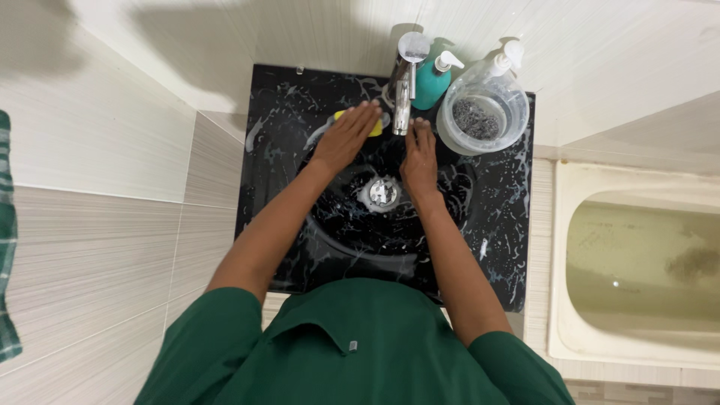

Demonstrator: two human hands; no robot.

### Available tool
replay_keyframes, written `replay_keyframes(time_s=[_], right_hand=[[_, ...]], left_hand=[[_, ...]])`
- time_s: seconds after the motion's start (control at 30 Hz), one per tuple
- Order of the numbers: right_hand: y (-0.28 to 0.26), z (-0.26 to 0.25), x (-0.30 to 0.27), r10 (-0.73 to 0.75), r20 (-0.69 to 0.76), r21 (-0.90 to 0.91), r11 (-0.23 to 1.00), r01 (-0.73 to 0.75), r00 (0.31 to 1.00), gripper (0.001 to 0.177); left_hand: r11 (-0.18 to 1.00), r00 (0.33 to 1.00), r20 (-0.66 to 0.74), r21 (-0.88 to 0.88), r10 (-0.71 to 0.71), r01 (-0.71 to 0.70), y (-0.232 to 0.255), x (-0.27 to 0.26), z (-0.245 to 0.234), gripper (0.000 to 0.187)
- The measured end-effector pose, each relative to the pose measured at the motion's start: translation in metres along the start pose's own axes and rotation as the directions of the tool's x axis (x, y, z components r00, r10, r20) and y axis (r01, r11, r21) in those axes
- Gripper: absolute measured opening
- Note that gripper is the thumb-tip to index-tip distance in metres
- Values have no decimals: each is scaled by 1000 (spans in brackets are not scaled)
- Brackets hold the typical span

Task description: The person scrubs a black marble bathroom sink and countertop using a yellow sponge. They clean the basin, the drain area, and the surrounding flat surfaces while water runs from the faucet. The person also wipes the area around the faucet and soap dispensers.

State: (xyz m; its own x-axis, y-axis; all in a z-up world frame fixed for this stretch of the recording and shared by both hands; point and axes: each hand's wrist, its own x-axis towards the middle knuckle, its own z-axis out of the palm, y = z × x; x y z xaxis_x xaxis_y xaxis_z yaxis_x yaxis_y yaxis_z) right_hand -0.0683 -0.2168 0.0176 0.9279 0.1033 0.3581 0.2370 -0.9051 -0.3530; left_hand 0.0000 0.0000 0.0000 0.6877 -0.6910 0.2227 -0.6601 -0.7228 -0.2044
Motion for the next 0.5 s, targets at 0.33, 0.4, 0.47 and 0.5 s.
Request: replay_keyframes(time_s=[0.33,0.4,0.47,0.5], right_hand=[[3,-2,-6,-38,-15,16,999,39,999,69],[3,0,-4,-52,-21,18,998,53,998,68],[5,1,-4,-63,-18,3,998,64,998,69],[6,1,-5,-61,-16,7,998,61,998,69]], left_hand=[[950,967,69,182,244,-252,6,-26,6,71],[951,973,57,206,223,-230,5,-30,7,69],[956,987,54,247,150,-159,12,-22,3,70],[966,992,45,229,116,-123,17,-16,1,70]])
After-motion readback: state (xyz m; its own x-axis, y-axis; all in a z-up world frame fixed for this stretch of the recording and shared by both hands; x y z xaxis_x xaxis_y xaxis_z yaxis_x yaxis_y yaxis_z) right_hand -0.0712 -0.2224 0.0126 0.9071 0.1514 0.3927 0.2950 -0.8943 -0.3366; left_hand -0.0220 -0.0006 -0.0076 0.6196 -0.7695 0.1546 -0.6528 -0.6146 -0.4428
